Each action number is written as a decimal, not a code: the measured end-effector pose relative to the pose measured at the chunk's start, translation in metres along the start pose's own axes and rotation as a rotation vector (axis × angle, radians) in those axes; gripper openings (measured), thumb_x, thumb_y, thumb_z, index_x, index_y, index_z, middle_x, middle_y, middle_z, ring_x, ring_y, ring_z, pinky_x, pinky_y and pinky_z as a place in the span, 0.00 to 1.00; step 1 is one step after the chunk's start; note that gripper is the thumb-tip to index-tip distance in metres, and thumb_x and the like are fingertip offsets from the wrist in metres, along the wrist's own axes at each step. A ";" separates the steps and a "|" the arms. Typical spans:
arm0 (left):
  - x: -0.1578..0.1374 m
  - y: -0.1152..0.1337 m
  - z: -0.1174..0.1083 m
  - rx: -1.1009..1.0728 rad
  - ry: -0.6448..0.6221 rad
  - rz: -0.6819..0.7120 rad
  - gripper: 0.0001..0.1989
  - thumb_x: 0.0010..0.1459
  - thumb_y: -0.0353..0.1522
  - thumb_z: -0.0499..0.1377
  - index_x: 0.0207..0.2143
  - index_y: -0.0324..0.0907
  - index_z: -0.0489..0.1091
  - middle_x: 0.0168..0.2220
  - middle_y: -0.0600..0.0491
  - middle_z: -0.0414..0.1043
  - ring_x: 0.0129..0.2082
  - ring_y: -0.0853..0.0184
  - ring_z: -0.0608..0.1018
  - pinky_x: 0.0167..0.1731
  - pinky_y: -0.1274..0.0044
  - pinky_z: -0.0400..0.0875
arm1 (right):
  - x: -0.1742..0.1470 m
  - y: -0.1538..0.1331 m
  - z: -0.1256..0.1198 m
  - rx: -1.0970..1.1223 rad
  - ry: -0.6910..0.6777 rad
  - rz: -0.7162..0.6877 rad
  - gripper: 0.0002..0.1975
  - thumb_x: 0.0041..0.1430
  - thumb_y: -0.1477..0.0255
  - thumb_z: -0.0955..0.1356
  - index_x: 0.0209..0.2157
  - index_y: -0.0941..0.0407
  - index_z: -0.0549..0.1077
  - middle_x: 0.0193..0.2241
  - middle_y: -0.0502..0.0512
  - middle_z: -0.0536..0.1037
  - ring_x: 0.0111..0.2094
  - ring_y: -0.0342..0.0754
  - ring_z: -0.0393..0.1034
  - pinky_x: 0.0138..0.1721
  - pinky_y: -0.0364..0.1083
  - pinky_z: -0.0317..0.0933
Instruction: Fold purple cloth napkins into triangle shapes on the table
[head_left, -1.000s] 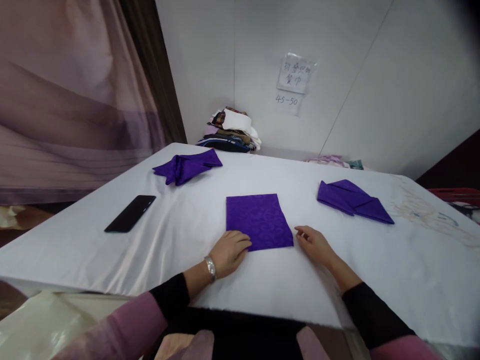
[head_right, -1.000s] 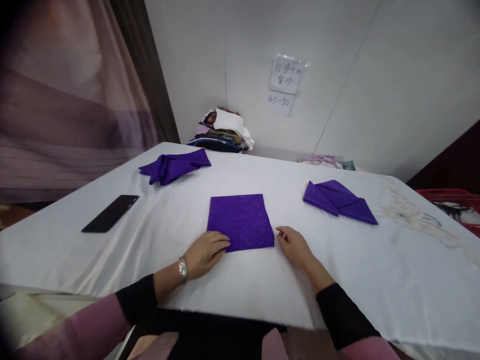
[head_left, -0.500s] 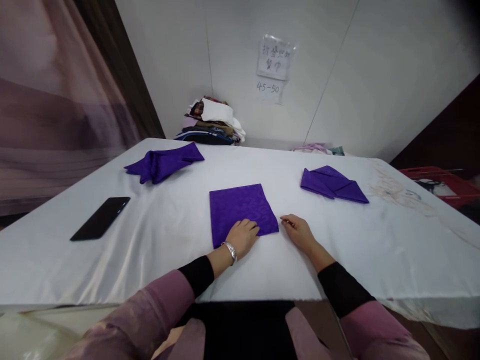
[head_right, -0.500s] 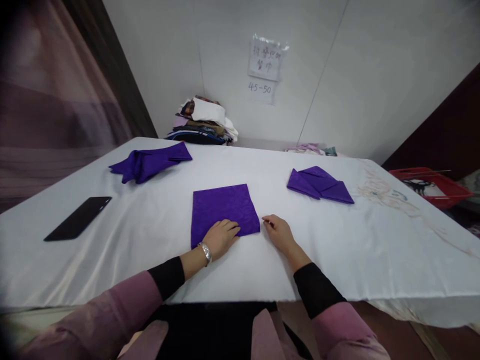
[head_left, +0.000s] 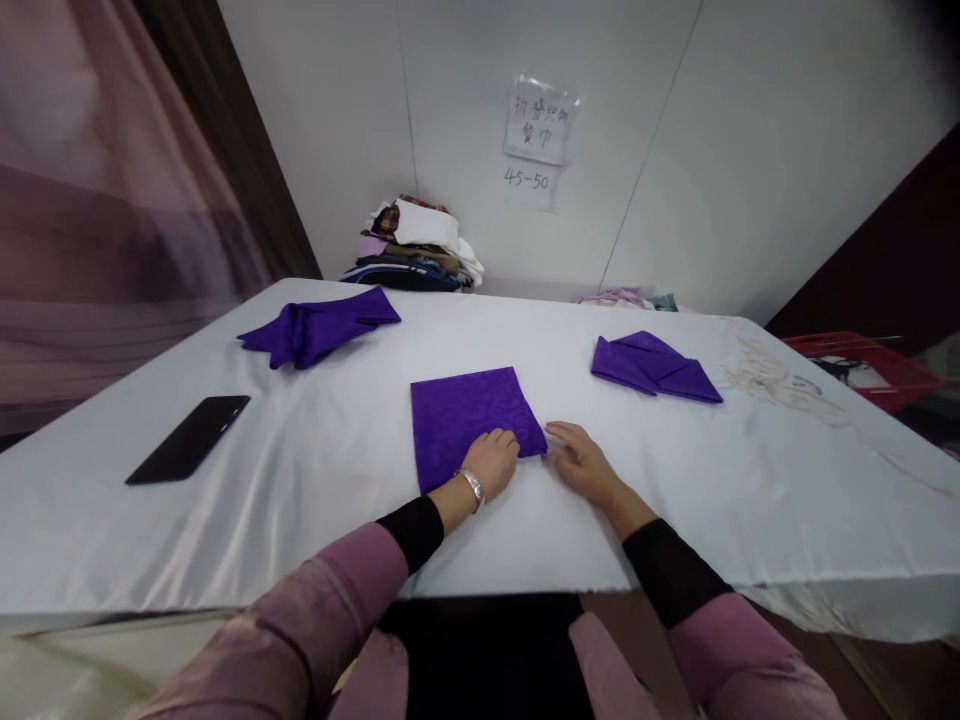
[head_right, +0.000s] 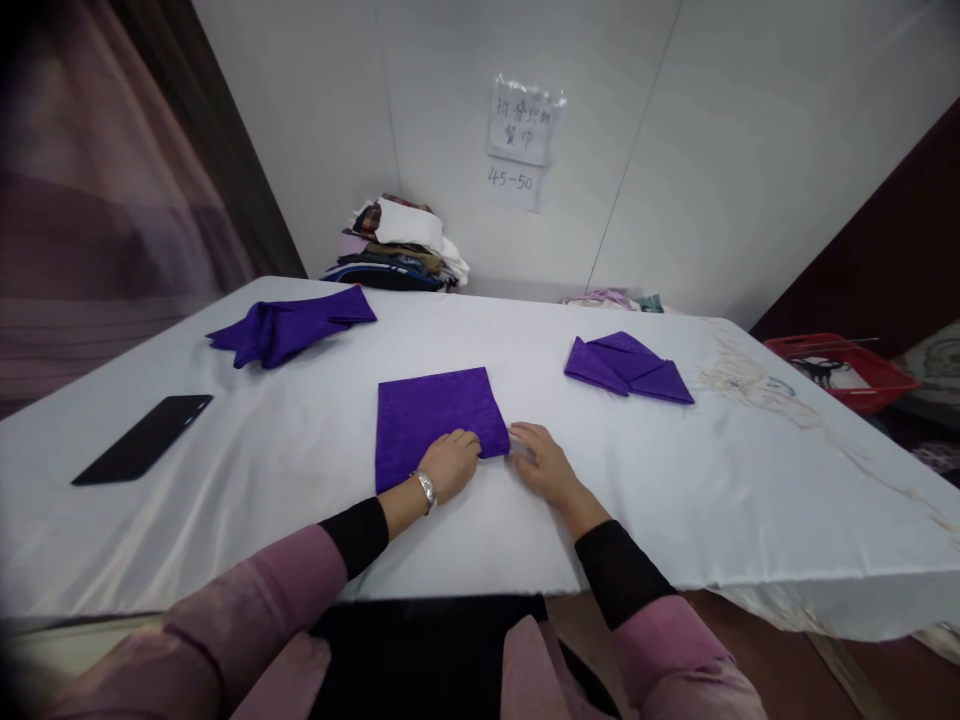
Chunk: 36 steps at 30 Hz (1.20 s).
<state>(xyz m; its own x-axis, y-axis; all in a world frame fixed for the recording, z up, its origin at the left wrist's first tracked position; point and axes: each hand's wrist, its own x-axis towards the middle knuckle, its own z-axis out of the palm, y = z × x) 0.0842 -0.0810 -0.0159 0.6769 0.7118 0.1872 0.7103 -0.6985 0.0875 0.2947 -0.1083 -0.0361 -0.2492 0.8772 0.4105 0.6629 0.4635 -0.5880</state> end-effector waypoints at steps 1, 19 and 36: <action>0.000 -0.001 -0.001 -0.039 0.009 -0.011 0.07 0.56 0.26 0.51 0.33 0.39 0.68 0.37 0.50 0.70 0.39 0.63 0.69 0.36 0.72 0.63 | 0.001 -0.001 0.000 -0.017 -0.036 -0.052 0.27 0.52 0.73 0.65 0.55 0.52 0.62 0.55 0.58 0.64 0.56 0.52 0.56 0.55 0.54 0.53; -0.105 -0.021 -0.042 -0.543 -0.089 -0.125 0.31 0.49 0.42 0.61 0.54 0.44 0.59 0.45 0.49 0.72 0.44 0.60 0.73 0.45 0.68 0.66 | -0.001 -0.071 0.006 0.275 -0.376 0.060 0.08 0.58 0.70 0.62 0.36 0.54 0.71 0.30 0.50 0.76 0.32 0.45 0.68 0.36 0.45 0.61; -0.133 -0.069 -0.021 -0.268 0.326 -0.535 0.27 0.55 0.33 0.55 0.56 0.40 0.54 0.34 0.51 0.74 0.36 0.62 0.75 0.41 0.67 0.66 | 0.121 -0.051 0.079 -0.170 -0.202 0.257 0.07 0.55 0.72 0.63 0.31 0.53 0.73 0.30 0.53 0.76 0.33 0.48 0.68 0.33 0.45 0.58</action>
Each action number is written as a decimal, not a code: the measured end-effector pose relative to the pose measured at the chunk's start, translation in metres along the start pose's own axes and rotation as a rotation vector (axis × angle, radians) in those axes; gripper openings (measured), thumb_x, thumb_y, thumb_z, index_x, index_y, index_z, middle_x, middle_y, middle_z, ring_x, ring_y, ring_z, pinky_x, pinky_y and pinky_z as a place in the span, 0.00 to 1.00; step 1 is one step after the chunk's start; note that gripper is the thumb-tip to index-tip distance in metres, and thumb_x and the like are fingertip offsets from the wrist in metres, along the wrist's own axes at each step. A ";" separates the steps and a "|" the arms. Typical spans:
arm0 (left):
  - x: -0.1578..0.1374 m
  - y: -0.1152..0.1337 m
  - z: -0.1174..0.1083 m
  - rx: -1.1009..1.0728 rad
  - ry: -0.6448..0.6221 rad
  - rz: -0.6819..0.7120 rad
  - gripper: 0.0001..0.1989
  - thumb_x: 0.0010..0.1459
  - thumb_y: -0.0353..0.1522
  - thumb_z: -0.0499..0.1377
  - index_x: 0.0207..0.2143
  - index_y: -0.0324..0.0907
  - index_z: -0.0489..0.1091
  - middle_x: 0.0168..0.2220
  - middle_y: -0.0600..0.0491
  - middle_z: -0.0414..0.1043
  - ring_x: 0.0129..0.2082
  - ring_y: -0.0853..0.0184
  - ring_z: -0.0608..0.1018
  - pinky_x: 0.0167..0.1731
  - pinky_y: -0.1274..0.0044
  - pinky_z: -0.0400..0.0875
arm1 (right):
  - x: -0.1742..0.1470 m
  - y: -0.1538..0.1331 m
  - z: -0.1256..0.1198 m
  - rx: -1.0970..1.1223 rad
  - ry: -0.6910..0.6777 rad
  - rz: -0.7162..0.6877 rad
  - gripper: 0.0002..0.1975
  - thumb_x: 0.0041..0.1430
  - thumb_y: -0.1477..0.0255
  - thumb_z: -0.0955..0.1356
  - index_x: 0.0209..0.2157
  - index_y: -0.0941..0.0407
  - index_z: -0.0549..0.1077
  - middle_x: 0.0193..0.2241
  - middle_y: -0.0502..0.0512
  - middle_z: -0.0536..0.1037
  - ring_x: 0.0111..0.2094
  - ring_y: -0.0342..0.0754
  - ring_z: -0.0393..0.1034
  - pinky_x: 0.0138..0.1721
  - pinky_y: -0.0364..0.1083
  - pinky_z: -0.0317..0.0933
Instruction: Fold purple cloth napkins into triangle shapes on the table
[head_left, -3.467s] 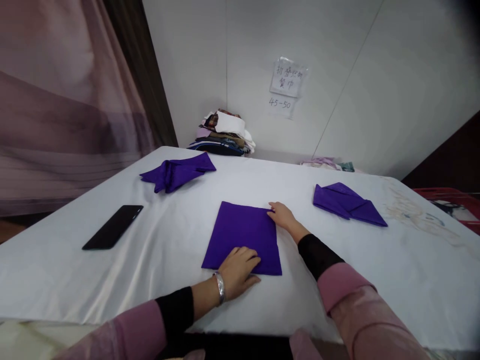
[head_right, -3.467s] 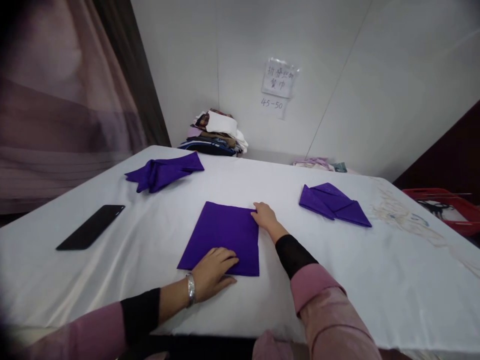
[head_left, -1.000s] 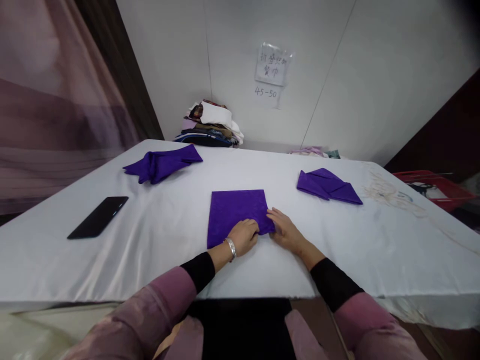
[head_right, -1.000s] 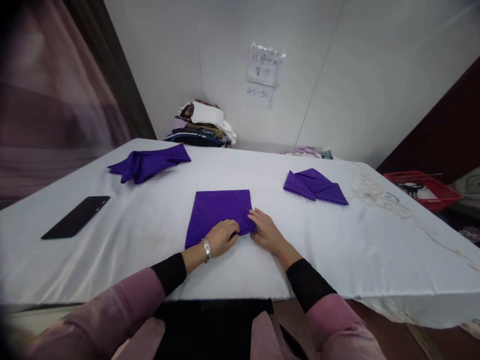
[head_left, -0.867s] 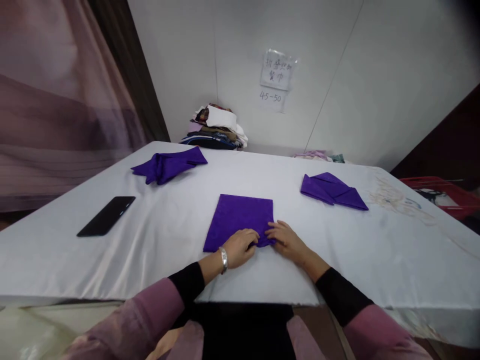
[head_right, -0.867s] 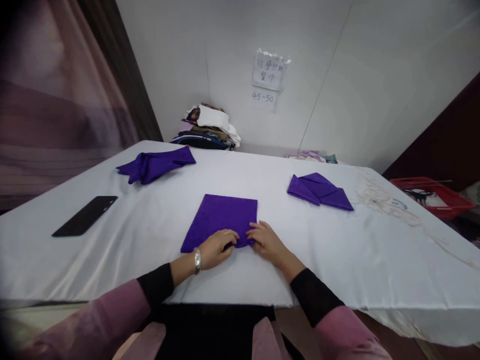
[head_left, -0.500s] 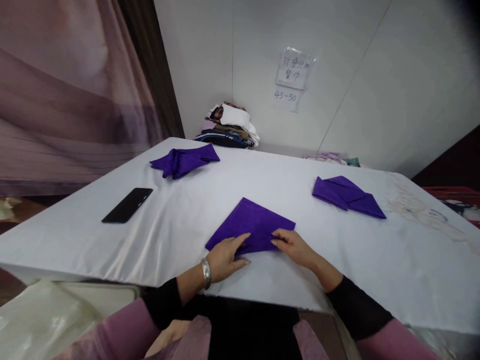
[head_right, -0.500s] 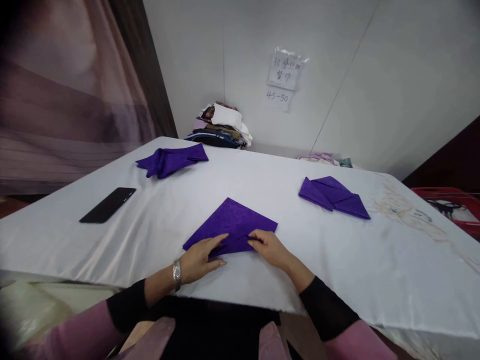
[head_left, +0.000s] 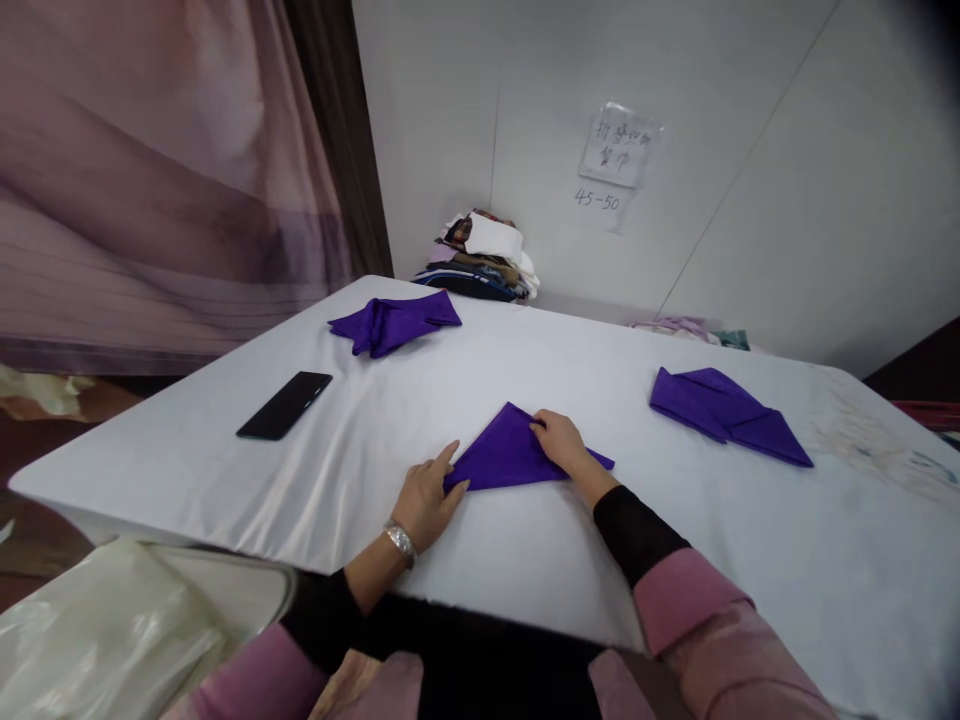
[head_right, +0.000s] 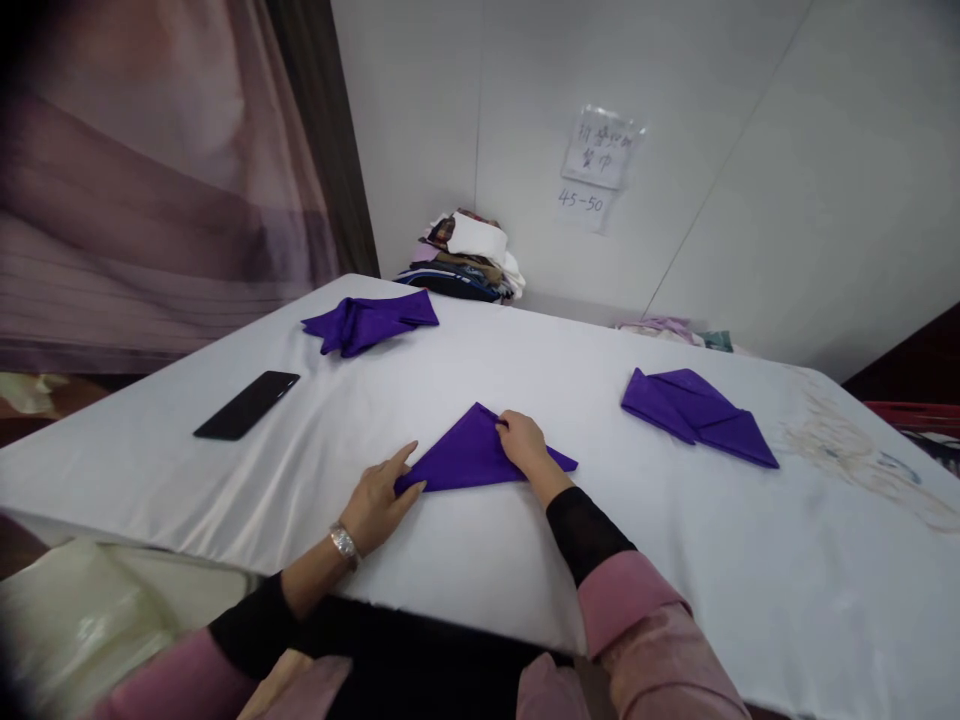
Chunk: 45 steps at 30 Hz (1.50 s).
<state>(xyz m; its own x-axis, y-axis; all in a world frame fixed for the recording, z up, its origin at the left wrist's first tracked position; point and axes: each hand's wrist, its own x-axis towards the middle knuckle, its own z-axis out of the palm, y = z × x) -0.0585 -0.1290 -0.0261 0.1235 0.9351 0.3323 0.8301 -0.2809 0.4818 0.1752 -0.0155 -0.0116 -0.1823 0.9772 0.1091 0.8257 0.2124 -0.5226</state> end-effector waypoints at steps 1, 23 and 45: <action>0.000 -0.003 0.000 -0.008 0.011 -0.007 0.26 0.55 0.33 0.55 0.56 0.40 0.54 0.34 0.51 0.74 0.35 0.63 0.75 0.41 0.67 0.66 | -0.001 -0.001 0.002 -0.020 0.010 0.004 0.07 0.56 0.72 0.62 0.32 0.53 0.73 0.32 0.54 0.76 0.35 0.49 0.68 0.34 0.46 0.58; -0.018 -0.022 -0.018 -0.147 -0.005 -0.068 0.24 0.52 0.33 0.56 0.53 0.47 0.60 0.35 0.54 0.73 0.36 0.64 0.74 0.40 0.68 0.69 | 0.005 0.017 0.025 -0.175 0.100 -0.152 0.16 0.61 0.67 0.60 0.48 0.55 0.68 0.44 0.59 0.73 0.45 0.52 0.66 0.45 0.50 0.60; -0.029 -0.020 -0.023 -0.116 0.003 -0.026 0.22 0.50 0.22 0.49 0.48 0.44 0.64 0.34 0.54 0.74 0.35 0.66 0.75 0.40 0.69 0.69 | 0.004 0.021 0.020 -0.126 0.102 -0.216 0.16 0.59 0.65 0.62 0.48 0.54 0.68 0.43 0.56 0.74 0.41 0.50 0.69 0.42 0.48 0.61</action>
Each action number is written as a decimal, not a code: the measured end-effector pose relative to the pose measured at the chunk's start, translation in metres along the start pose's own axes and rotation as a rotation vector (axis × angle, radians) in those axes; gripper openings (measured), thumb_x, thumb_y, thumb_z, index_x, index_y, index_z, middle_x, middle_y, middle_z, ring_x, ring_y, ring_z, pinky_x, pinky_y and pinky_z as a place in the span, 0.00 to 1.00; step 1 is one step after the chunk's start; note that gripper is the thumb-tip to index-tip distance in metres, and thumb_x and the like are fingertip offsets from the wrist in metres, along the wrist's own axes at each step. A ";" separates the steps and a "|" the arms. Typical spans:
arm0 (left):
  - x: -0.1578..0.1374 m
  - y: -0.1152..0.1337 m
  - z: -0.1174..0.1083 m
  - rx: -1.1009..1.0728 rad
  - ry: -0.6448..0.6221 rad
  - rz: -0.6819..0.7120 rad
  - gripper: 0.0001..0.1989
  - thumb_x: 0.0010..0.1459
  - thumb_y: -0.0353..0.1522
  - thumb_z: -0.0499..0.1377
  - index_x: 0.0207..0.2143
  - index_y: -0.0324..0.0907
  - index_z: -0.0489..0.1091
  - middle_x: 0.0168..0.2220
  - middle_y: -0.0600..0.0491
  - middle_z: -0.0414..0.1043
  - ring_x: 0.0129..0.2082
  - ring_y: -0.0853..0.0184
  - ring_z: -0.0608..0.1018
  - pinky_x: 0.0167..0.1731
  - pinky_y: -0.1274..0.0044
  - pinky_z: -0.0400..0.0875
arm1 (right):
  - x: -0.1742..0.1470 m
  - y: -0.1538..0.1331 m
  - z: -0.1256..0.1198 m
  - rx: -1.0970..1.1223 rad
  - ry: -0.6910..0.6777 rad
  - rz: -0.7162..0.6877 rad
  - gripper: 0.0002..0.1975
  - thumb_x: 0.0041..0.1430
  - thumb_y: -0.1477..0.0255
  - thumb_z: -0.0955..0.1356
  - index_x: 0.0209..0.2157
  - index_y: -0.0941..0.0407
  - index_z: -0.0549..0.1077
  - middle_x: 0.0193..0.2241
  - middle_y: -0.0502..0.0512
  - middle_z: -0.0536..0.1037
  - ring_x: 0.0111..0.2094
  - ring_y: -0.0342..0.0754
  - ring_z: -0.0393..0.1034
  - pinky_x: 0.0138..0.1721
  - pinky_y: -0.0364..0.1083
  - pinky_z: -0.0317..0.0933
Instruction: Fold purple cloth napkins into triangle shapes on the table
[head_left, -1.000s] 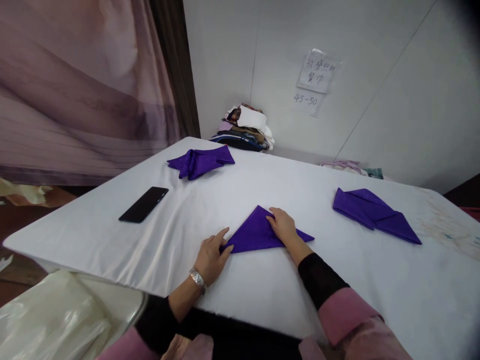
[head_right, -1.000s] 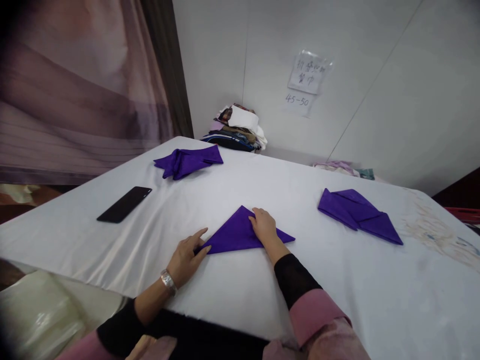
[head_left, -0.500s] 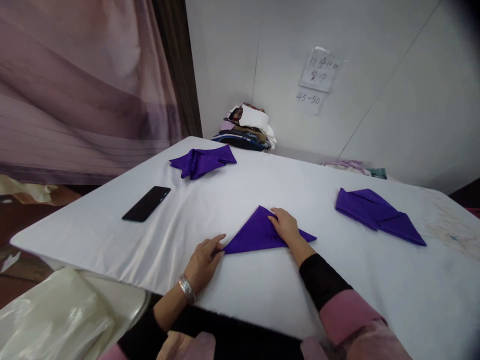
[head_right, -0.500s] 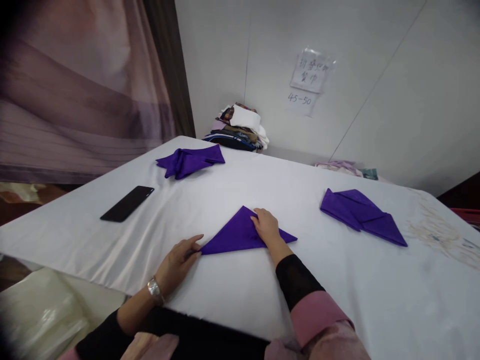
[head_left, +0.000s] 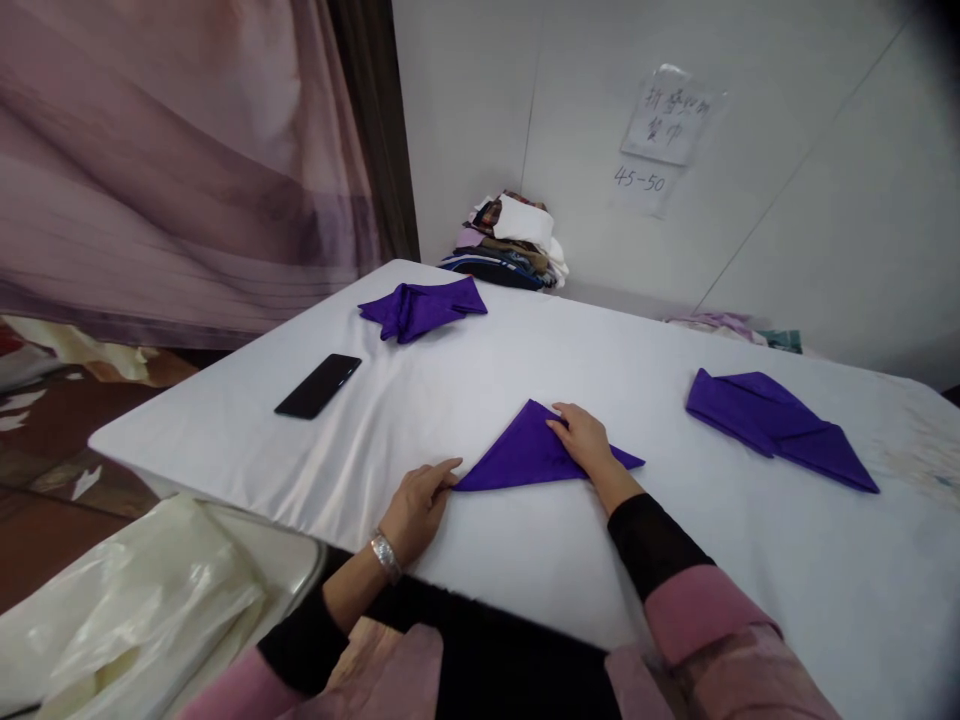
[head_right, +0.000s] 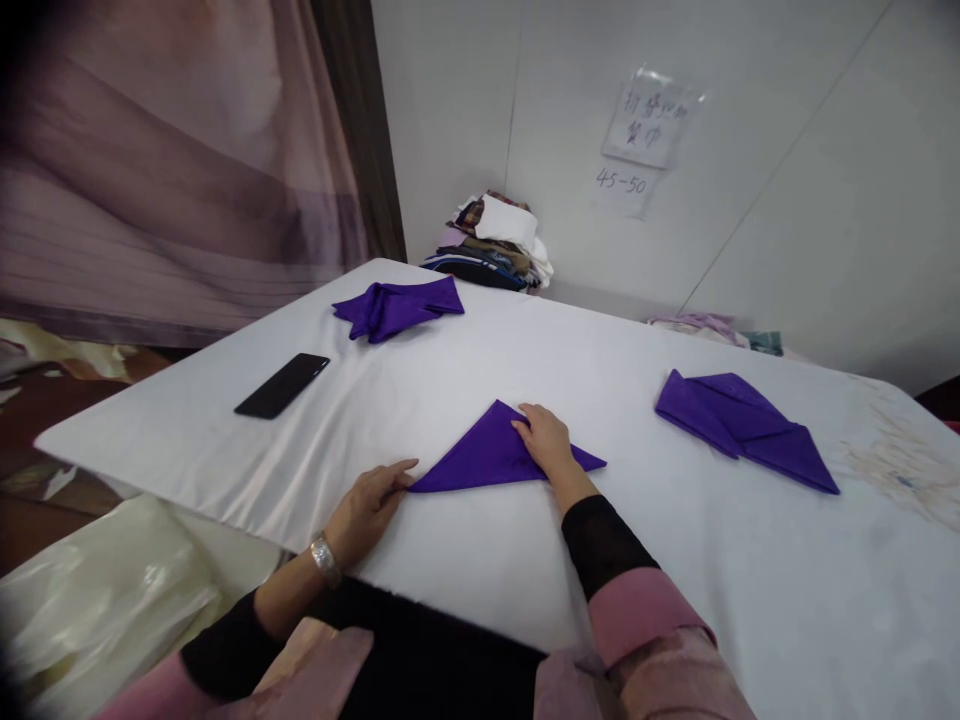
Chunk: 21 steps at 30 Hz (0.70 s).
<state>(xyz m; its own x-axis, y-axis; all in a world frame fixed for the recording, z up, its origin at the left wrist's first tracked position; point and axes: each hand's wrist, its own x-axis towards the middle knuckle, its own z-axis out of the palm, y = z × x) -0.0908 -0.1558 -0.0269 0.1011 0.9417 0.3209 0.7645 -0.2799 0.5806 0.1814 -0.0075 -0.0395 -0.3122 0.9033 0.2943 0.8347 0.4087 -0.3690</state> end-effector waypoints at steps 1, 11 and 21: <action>0.000 -0.001 0.000 0.002 0.005 -0.009 0.22 0.50 0.22 0.48 0.48 0.44 0.64 0.33 0.55 0.74 0.34 0.66 0.74 0.40 0.69 0.69 | 0.000 0.000 0.000 0.002 -0.002 -0.005 0.16 0.59 0.65 0.62 0.48 0.54 0.68 0.43 0.56 0.74 0.41 0.50 0.69 0.42 0.48 0.62; -0.012 -0.004 -0.013 -0.077 0.009 -0.086 0.22 0.52 0.28 0.53 0.51 0.45 0.61 0.36 0.55 0.73 0.37 0.67 0.73 0.42 0.70 0.69 | 0.000 0.001 -0.001 -0.009 -0.013 -0.025 0.17 0.59 0.65 0.62 0.48 0.56 0.68 0.43 0.57 0.74 0.41 0.50 0.69 0.42 0.49 0.62; -0.001 0.003 -0.001 0.050 -0.022 0.028 0.16 0.53 0.27 0.52 0.45 0.43 0.66 0.31 0.53 0.73 0.33 0.65 0.74 0.37 0.69 0.69 | 0.001 0.001 0.000 -0.034 -0.034 -0.025 0.17 0.60 0.65 0.62 0.49 0.55 0.68 0.44 0.56 0.74 0.44 0.49 0.67 0.45 0.48 0.61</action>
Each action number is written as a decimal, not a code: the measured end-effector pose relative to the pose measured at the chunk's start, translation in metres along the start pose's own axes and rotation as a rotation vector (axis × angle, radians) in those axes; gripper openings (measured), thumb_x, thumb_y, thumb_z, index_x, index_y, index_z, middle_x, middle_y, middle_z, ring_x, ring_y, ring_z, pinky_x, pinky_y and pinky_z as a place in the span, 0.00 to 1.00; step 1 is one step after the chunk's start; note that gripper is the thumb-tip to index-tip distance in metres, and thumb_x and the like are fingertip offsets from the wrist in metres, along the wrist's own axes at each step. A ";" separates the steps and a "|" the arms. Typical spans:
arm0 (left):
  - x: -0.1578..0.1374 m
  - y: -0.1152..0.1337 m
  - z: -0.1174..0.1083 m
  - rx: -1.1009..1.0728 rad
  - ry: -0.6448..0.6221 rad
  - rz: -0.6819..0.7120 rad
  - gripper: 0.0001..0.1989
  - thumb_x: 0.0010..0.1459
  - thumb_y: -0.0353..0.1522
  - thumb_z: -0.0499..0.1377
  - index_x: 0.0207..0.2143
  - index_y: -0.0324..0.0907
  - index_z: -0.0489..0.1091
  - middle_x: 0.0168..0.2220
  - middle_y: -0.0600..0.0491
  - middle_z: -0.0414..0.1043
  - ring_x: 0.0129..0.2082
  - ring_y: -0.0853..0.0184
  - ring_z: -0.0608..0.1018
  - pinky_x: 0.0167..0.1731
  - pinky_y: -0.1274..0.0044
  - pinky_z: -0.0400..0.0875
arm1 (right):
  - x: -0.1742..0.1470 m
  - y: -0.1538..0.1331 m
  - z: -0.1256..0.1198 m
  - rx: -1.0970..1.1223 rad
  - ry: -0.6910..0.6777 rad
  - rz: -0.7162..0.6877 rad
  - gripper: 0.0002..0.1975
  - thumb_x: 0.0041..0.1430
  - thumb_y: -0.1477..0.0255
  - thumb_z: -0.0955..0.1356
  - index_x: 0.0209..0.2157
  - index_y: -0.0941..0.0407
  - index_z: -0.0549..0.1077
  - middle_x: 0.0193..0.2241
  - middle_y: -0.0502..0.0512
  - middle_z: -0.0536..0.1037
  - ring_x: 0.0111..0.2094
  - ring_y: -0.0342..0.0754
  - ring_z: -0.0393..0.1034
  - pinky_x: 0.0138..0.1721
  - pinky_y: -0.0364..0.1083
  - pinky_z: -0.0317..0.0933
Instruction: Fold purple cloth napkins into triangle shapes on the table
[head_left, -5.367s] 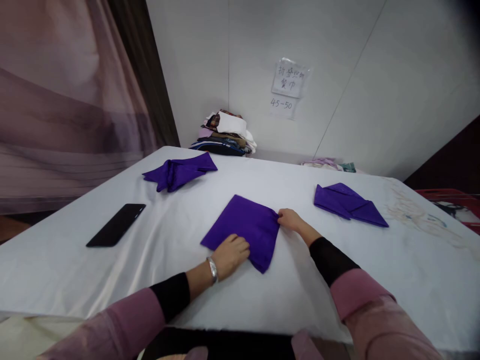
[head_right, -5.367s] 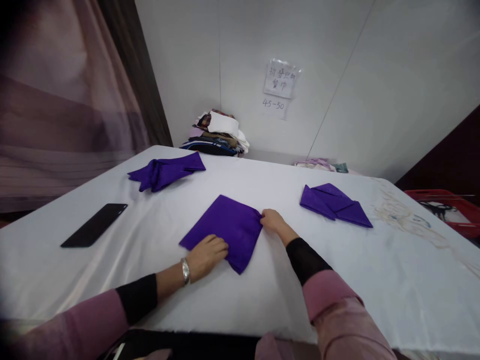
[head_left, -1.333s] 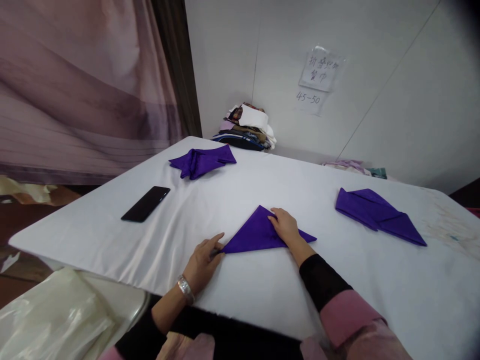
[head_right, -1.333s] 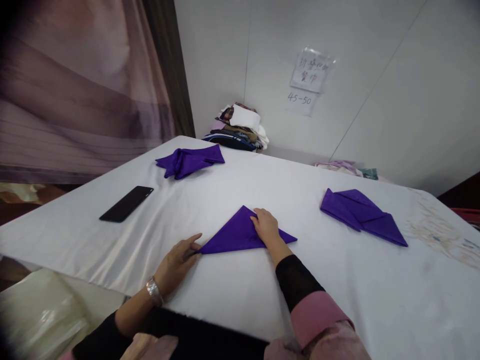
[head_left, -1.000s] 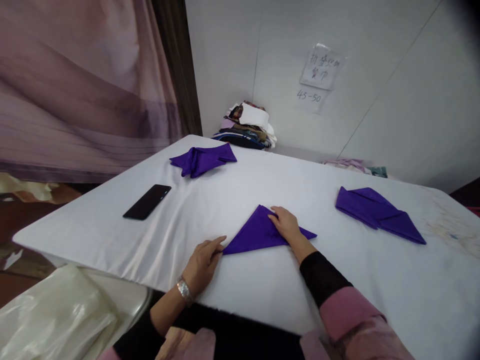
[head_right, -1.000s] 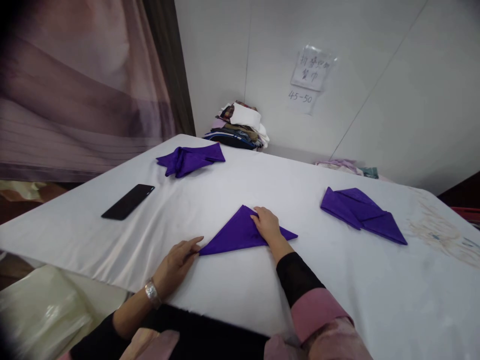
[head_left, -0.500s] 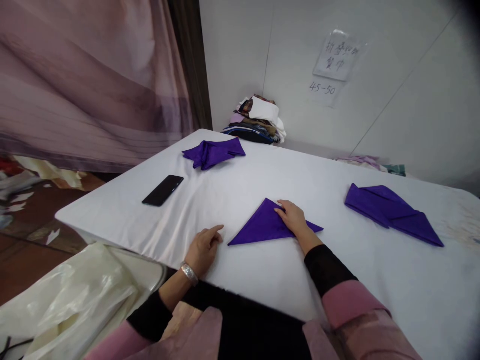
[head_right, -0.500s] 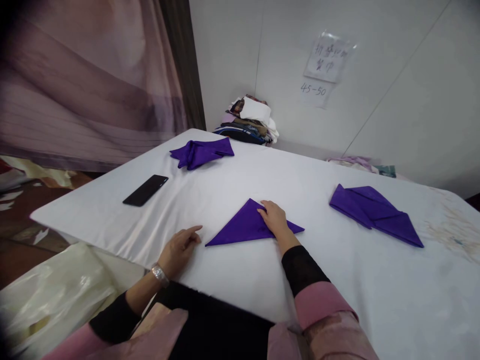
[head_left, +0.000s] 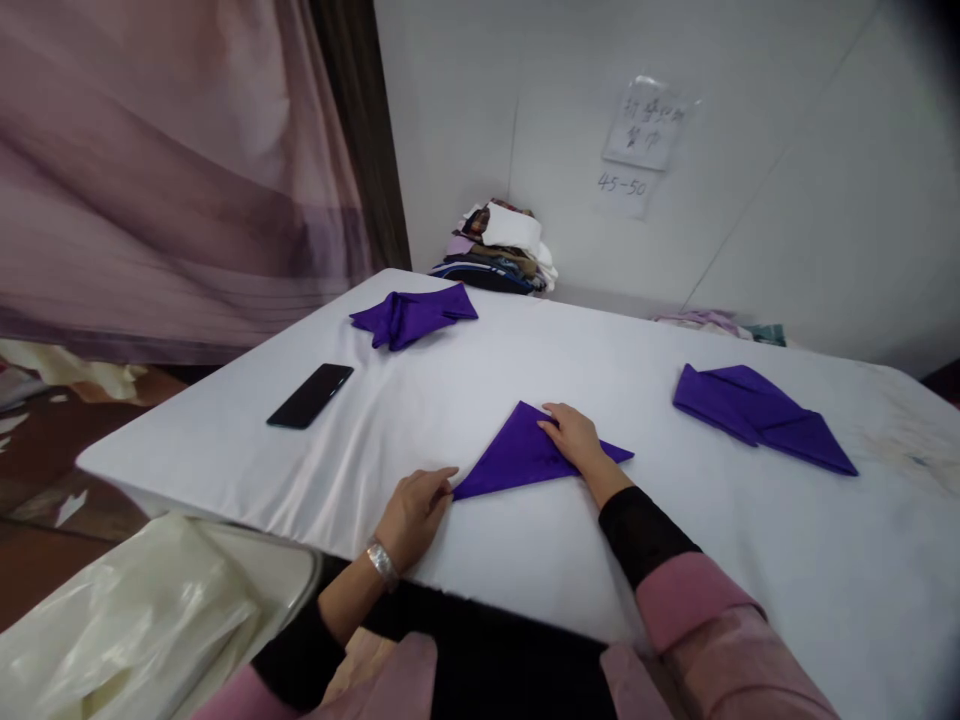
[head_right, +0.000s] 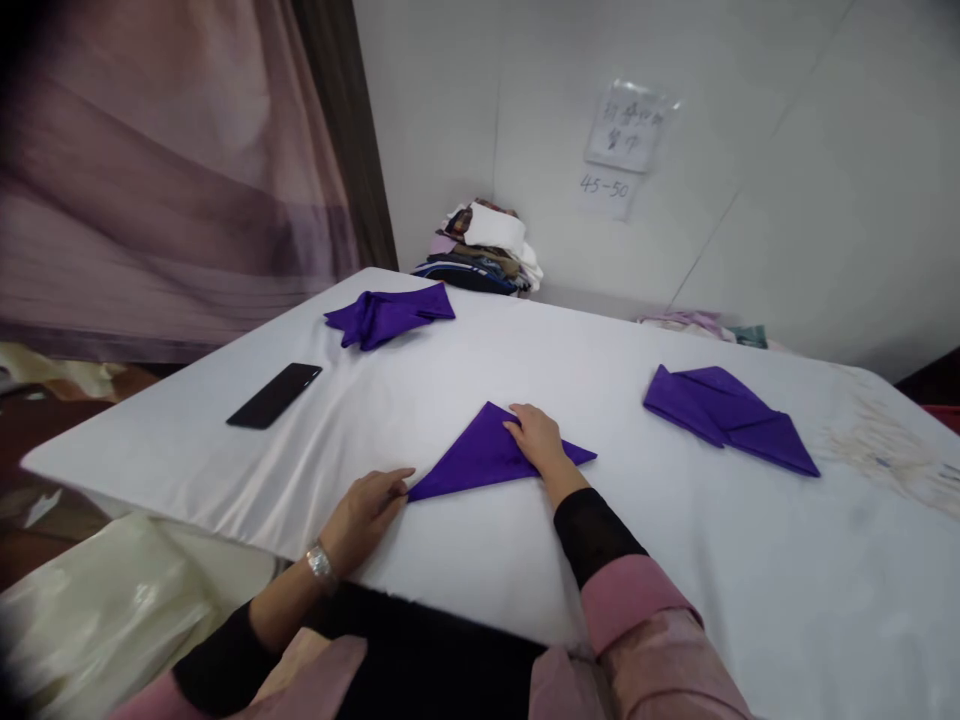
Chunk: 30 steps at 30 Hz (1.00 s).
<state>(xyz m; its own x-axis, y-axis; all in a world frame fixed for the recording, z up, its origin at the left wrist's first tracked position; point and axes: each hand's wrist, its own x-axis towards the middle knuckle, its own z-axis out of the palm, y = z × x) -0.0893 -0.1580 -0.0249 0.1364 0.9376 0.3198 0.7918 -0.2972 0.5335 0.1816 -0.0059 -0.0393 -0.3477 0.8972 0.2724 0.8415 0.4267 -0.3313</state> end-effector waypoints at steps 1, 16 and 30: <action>0.001 -0.001 -0.002 0.013 -0.002 0.018 0.16 0.53 0.26 0.52 0.45 0.43 0.66 0.31 0.53 0.73 0.33 0.65 0.74 0.37 0.69 0.70 | 0.000 -0.001 0.000 0.000 -0.009 0.002 0.17 0.60 0.65 0.61 0.49 0.55 0.67 0.45 0.56 0.73 0.45 0.49 0.67 0.45 0.48 0.61; 0.122 0.071 0.074 0.264 -0.370 0.220 0.29 0.58 0.41 0.50 0.57 0.33 0.56 0.60 0.40 0.54 0.60 0.54 0.57 0.57 0.62 0.53 | 0.002 -0.003 -0.004 0.006 0.003 0.013 0.17 0.59 0.68 0.63 0.50 0.54 0.66 0.45 0.55 0.73 0.46 0.48 0.65 0.46 0.46 0.59; 0.120 0.049 0.097 0.387 -0.357 0.174 0.36 0.58 0.49 0.42 0.60 0.31 0.51 0.63 0.41 0.48 0.63 0.57 0.50 0.59 0.65 0.48 | -0.053 0.021 -0.045 0.170 0.125 0.042 0.15 0.59 0.69 0.64 0.48 0.54 0.68 0.41 0.55 0.73 0.42 0.48 0.65 0.46 0.50 0.58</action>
<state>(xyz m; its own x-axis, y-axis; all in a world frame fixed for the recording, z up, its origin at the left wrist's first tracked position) 0.0236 -0.0429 -0.0362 0.4252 0.9033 0.0562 0.8912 -0.4287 0.1479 0.2364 -0.0493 -0.0200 -0.2510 0.8978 0.3620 0.7686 0.4121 -0.4893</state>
